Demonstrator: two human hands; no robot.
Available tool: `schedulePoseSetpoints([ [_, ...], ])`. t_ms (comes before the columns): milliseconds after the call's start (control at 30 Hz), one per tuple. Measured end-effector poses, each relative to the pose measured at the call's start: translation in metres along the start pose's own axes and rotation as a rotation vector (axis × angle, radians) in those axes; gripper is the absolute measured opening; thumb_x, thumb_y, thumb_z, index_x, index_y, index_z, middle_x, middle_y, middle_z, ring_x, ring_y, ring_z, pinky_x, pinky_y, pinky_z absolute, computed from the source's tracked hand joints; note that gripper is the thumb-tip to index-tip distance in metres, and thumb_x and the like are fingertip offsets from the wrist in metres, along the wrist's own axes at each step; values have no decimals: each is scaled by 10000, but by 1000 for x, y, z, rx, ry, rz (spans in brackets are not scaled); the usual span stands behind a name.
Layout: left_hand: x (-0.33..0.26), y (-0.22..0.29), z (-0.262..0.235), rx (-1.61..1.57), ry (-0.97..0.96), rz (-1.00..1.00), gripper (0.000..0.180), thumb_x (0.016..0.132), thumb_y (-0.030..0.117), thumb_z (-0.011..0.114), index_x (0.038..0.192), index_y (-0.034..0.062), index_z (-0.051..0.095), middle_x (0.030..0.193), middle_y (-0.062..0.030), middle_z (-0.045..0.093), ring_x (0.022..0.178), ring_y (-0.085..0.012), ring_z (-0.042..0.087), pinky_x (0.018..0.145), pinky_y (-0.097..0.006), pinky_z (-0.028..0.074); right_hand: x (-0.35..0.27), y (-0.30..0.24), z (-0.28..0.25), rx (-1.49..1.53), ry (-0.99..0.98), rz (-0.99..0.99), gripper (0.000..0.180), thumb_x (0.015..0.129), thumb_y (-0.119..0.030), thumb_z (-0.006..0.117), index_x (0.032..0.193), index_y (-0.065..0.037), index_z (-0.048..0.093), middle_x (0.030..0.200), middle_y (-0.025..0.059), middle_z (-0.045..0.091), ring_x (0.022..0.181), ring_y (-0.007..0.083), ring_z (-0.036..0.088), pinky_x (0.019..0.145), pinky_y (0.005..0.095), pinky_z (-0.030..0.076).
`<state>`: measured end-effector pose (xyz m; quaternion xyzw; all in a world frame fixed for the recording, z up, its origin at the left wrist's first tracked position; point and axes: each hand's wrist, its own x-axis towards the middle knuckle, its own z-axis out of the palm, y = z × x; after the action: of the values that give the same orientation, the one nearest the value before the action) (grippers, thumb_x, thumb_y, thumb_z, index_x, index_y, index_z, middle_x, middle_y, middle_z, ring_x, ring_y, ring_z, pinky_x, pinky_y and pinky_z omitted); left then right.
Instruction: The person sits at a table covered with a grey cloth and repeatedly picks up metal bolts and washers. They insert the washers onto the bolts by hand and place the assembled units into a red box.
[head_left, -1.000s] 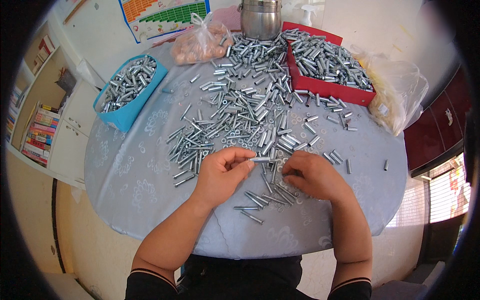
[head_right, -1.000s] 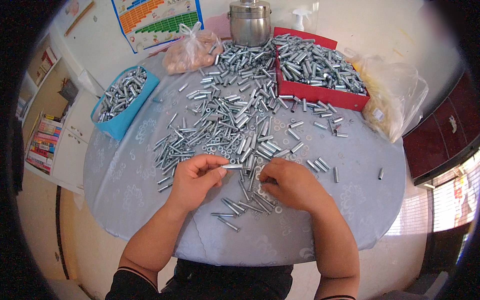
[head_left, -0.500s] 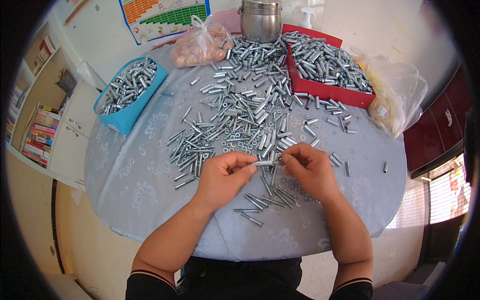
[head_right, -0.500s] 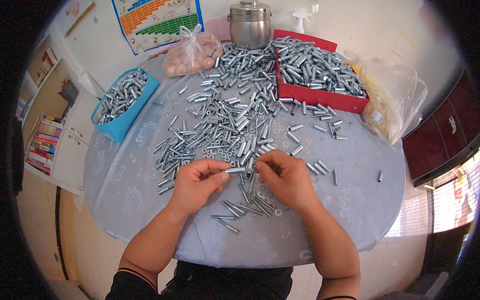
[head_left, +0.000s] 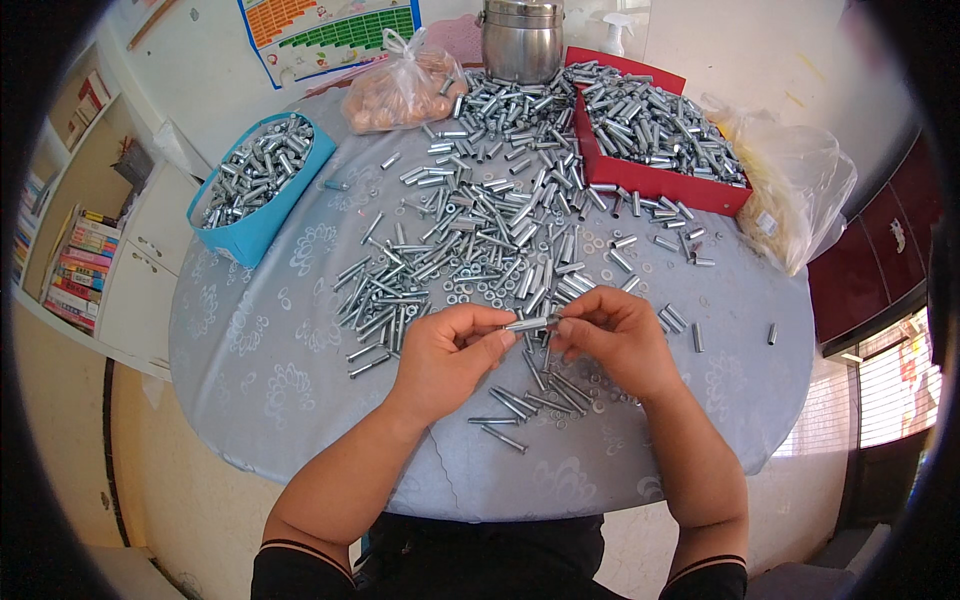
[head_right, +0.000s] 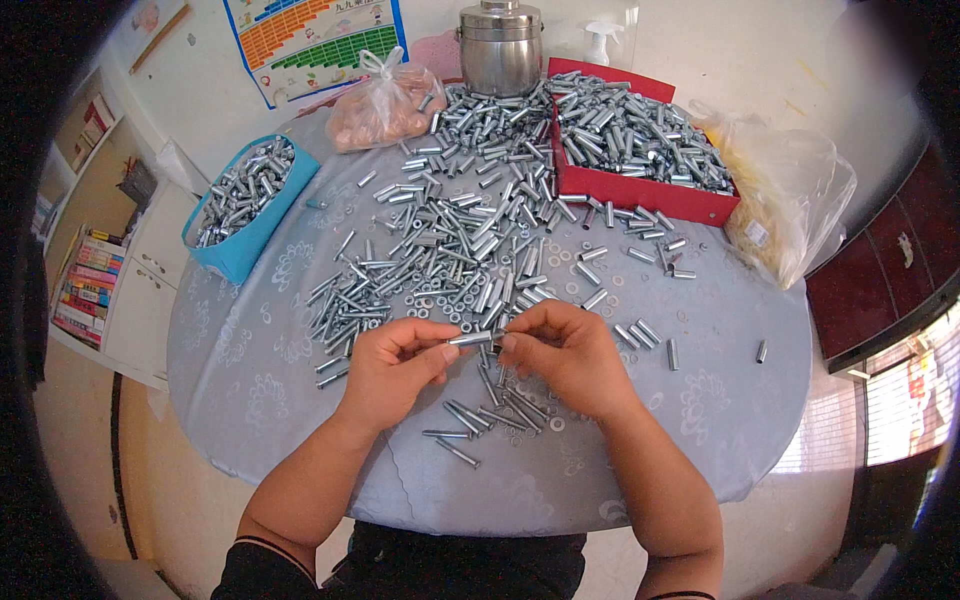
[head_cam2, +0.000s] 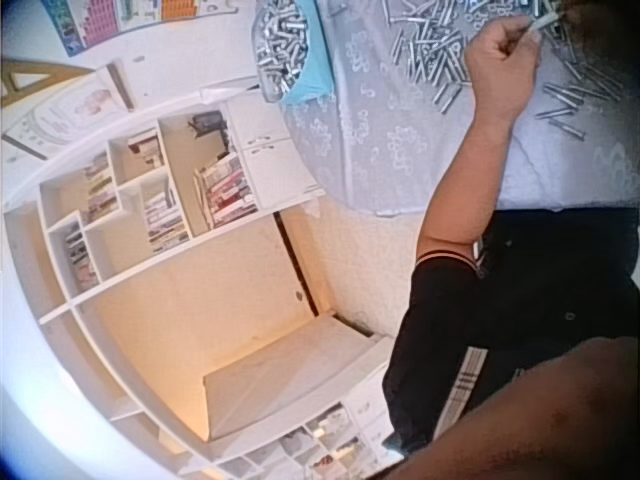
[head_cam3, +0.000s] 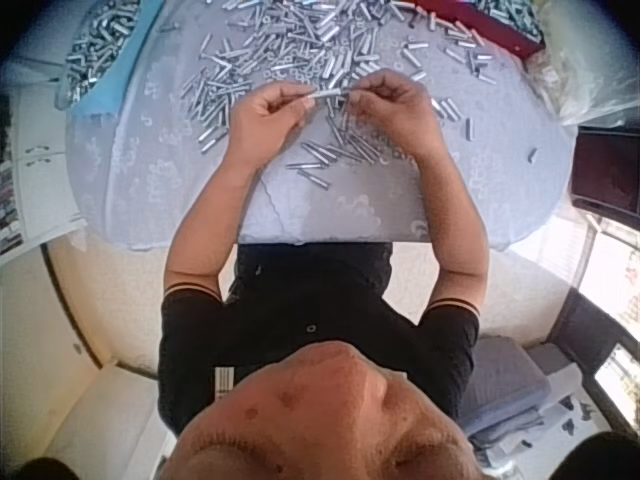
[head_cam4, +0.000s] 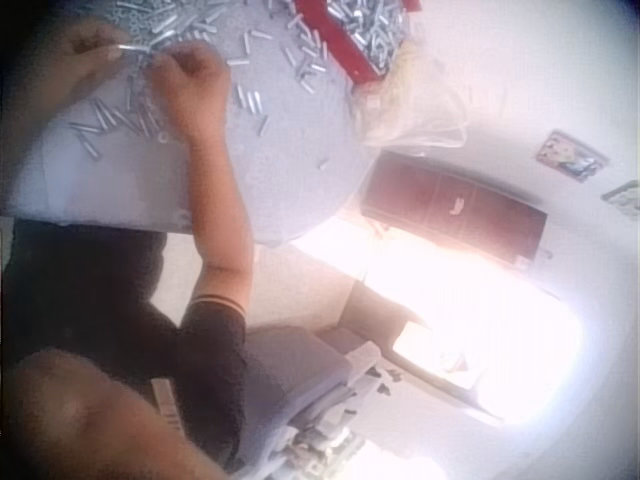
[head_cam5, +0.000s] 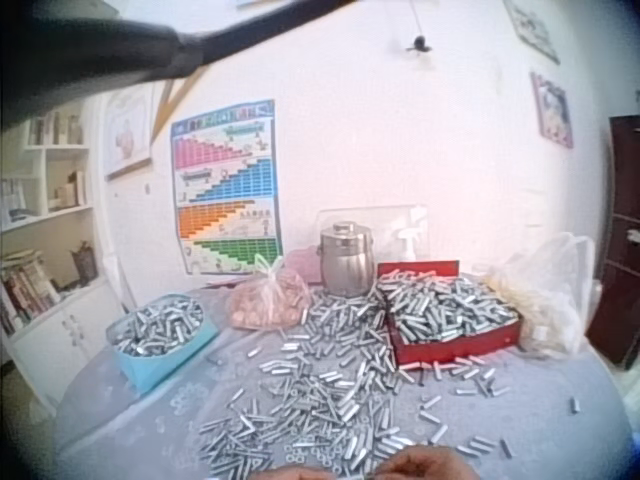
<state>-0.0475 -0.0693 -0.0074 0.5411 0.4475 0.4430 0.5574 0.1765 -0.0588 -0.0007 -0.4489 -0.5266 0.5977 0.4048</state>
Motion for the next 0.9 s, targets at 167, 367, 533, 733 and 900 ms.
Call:
schedulePoseSetpoints([
  [167,0,-1,0,-14,-2,3,185,868,30,679,1049,-10,678,807,-21,676,655,-46,577,586,-188,463,-4,-1,12,-150,134,-92,124,843,-19,708,940,26,645,827,48,679,751,86,631,682,230,513],
  [367,0,-1,-1,-32,-16,-15,197,867,29,676,1059,-15,673,895,-71,707,669,-61,587,601,-198,485,-4,1,9,-108,109,-84,111,877,-65,686,927,26,649,824,48,682,740,81,623,660,224,503],
  [533,0,-1,-1,-30,-18,-26,204,865,33,677,1062,-21,670,927,-93,719,673,-69,595,607,-203,497,-2,-4,6,-60,77,-18,113,900,-82,663,941,23,652,841,69,697,725,103,641,632,231,506],
  [733,1,-2,-1,-91,-46,-59,204,868,31,672,1064,-24,666,925,-101,717,670,-73,595,604,-206,498,-3,-9,9,100,74,7,155,887,-80,682,993,28,654,857,82,701,753,132,668,634,243,520],
  [900,1,-2,-1,-114,-74,-64,202,871,24,661,1069,-20,660,928,-105,714,660,-81,590,599,-210,494,-3,-4,6,34,-1,-21,184,888,-86,684,1019,38,650,882,84,703,787,141,675,643,251,526],
])
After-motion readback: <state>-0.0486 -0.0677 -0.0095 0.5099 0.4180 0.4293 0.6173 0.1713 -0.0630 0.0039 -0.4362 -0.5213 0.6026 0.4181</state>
